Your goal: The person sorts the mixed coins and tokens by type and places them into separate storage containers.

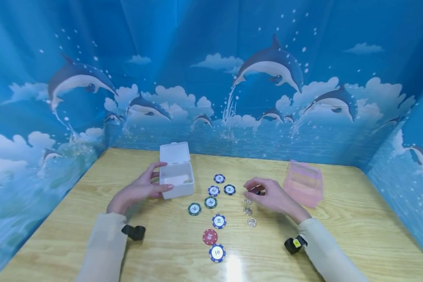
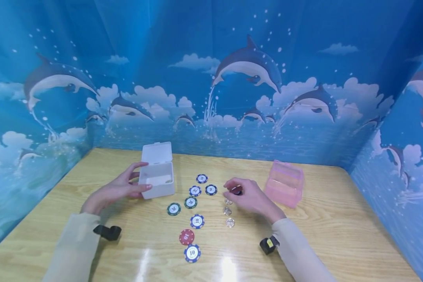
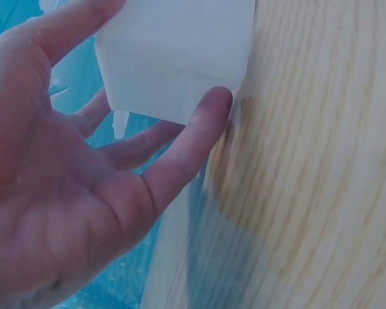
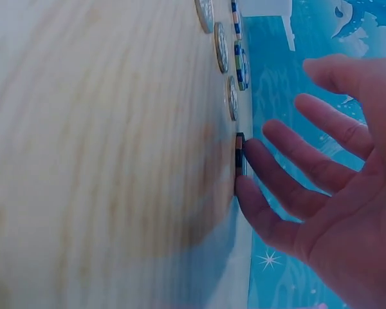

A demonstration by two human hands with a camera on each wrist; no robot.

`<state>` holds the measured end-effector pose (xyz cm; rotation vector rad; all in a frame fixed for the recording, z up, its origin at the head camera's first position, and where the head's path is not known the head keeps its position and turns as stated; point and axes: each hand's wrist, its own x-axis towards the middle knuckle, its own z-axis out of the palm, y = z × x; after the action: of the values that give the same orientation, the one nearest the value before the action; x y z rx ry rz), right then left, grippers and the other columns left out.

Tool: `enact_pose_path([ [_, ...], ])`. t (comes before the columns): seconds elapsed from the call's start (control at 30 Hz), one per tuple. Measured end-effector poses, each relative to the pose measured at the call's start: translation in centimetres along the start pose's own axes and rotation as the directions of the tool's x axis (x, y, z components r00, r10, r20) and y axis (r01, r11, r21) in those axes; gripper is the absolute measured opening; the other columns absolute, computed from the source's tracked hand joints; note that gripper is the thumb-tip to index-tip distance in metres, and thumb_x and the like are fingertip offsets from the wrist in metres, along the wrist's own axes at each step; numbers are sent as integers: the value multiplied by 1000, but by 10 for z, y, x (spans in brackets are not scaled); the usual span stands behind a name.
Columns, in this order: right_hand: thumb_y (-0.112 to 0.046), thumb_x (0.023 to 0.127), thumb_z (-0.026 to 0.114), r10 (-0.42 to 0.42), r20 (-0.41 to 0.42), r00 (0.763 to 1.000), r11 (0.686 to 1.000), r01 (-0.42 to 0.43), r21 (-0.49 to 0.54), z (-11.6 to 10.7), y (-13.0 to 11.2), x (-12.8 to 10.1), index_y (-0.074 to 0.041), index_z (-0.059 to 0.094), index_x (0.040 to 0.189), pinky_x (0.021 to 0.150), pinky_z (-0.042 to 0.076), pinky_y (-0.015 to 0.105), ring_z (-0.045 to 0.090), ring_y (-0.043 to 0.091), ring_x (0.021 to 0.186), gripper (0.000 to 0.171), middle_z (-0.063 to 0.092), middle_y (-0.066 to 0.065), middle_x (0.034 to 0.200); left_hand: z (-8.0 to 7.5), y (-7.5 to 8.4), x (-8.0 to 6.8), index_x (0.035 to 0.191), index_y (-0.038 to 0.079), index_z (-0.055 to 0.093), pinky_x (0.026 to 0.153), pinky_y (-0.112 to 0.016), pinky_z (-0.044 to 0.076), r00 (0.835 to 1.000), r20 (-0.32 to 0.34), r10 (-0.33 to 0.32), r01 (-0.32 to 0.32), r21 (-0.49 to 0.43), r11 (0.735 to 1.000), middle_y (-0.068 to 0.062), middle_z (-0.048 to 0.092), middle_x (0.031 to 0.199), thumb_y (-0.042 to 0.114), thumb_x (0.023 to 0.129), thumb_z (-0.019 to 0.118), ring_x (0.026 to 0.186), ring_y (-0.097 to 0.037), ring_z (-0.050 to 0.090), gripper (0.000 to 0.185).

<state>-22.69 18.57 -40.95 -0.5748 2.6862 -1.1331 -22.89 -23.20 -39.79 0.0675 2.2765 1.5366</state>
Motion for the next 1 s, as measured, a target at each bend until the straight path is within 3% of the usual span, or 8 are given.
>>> enact_pose_path([
  [0.37,-28,95,72,6,-33,999,998,-8,-57,-4,5,-2,-12,70,121,98,59,43,67,24,111,31,72,5,116,-1,-2,0,162,26,9,99,-45,59,1000,13,14,-14,-18,1000,-21,21,166,30,92,78,134,-42,55,98],
  [0.73,-23,88,79,-12,27,1000,995,15,-103,-3,9,-6,-18,74,112,84,56,27,65,10,92,26,73,-4,102,-1,0,0,163,27,10,101,-45,58,1000,-3,-8,8,10,1000,-21,17,168,35,92,77,140,-45,48,98],
  [1.0,-23,87,80,-55,87,995,979,70,-192,-2,11,-3,-16,76,116,77,51,25,57,11,86,30,65,-2,98,-1,-3,1,162,27,9,100,-45,58,1000,9,6,-6,-8,1000,-21,19,167,32,92,77,138,-44,50,98],
])
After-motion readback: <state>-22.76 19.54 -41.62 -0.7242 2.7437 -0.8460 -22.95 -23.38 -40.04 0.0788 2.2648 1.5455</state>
